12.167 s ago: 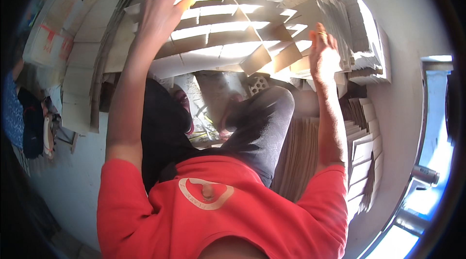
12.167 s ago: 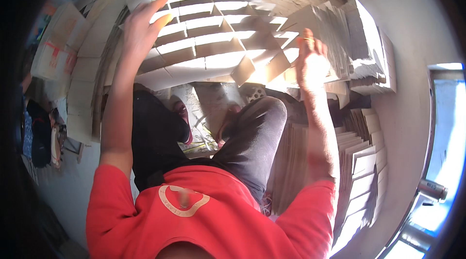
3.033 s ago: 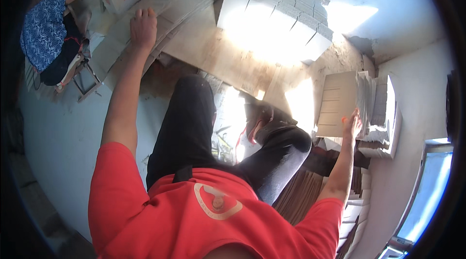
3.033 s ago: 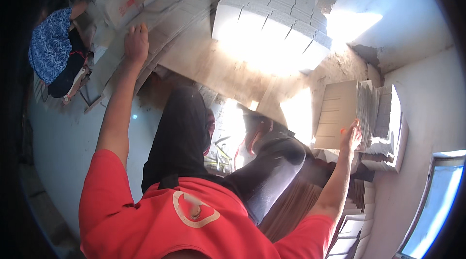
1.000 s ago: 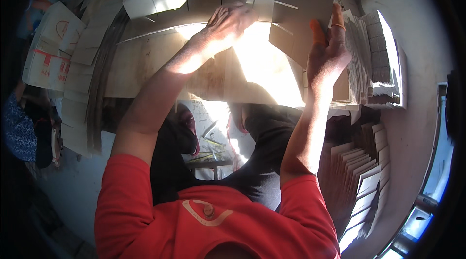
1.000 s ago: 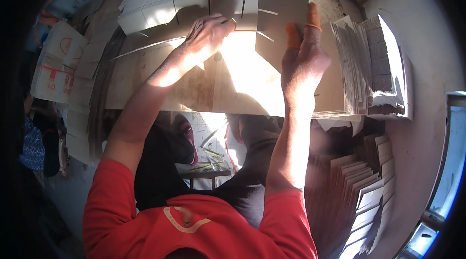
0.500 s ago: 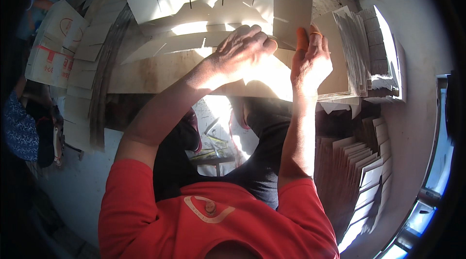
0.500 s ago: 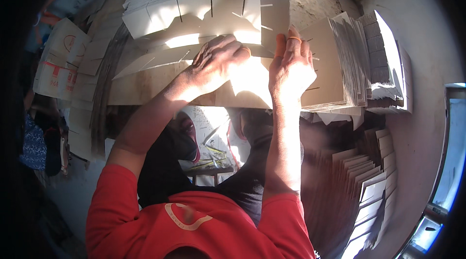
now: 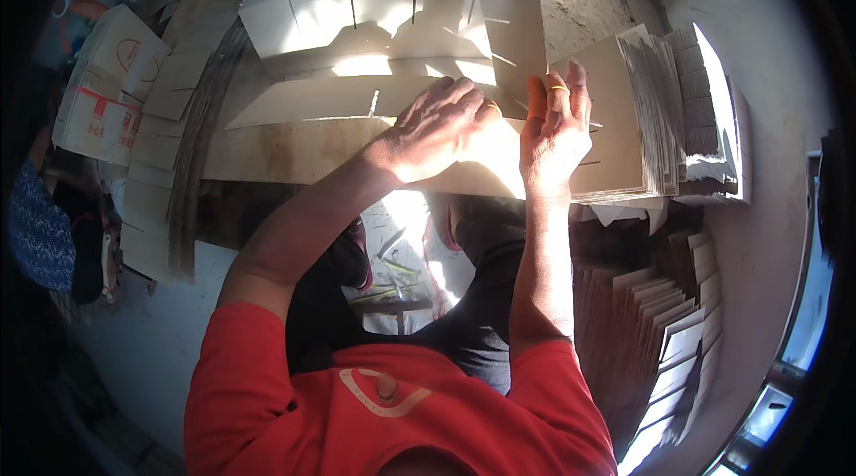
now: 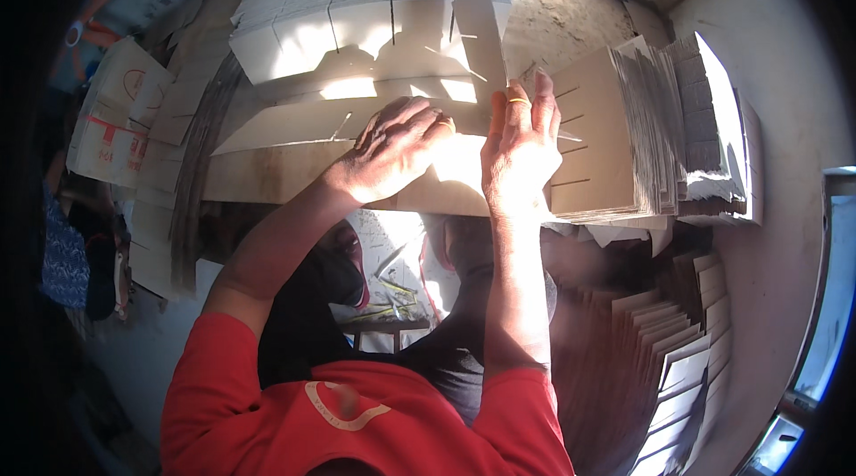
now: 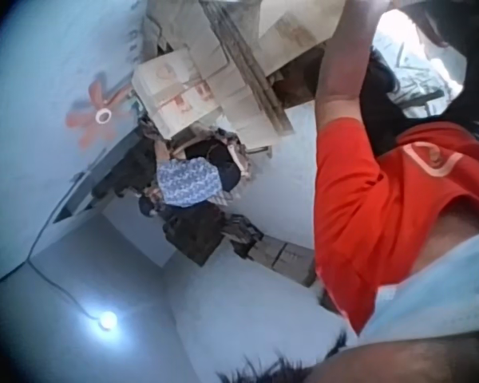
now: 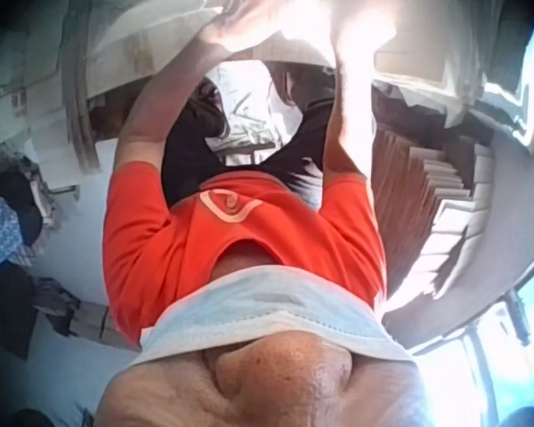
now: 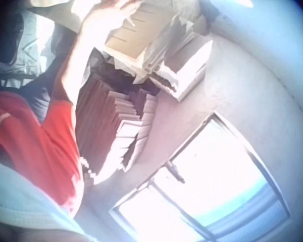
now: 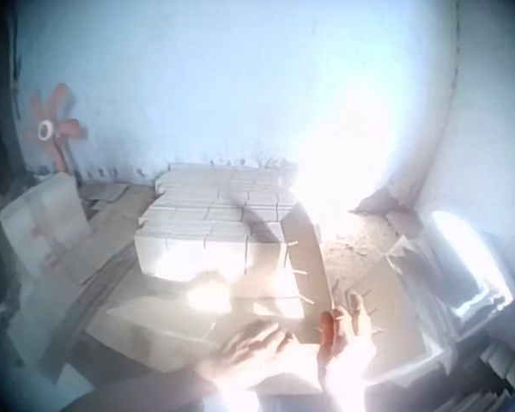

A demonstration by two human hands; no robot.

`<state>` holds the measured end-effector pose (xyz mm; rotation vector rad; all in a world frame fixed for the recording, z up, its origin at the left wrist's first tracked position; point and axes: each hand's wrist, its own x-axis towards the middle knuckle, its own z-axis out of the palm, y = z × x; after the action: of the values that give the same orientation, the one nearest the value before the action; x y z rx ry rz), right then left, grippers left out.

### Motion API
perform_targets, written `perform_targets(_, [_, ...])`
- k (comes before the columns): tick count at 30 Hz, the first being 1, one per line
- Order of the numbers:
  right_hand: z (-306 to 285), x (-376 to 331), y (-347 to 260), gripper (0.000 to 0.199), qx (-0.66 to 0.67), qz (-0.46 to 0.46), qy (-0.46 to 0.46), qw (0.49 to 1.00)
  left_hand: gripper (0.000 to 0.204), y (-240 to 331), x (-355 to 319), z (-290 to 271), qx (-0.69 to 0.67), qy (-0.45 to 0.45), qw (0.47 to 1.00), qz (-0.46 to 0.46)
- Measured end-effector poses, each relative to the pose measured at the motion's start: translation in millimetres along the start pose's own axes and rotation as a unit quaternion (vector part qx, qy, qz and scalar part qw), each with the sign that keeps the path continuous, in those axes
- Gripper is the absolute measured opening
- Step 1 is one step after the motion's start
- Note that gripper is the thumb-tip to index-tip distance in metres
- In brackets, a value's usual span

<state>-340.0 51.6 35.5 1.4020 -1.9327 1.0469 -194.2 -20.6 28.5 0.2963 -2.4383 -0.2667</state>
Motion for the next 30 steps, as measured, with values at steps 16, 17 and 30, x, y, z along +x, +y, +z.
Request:
perform_targets(16, [29.0, -5.4, -0.5, 0.022, 0.261, 0.111, 0.003, 0.959, 0.04, -145.7, 65.2, -12.7, 0.249, -0.037, 0.955, -0.158])
perform_targets(17, [29.9, -5.7, -0.6, 0.022, 0.297, 0.119, 0.007, 0.947, 0.039, -154.4, 67.5, -4.7, 0.26, -0.051, 0.949, -0.171])
perform_targets(30, [29.4, -8.7, 6.9, 0.036, 0.536, 0.162, 0.025, 0.828, 0.018, -169.6, 53.9, 14.1, 0.215, 0.021, 0.976, -0.039])
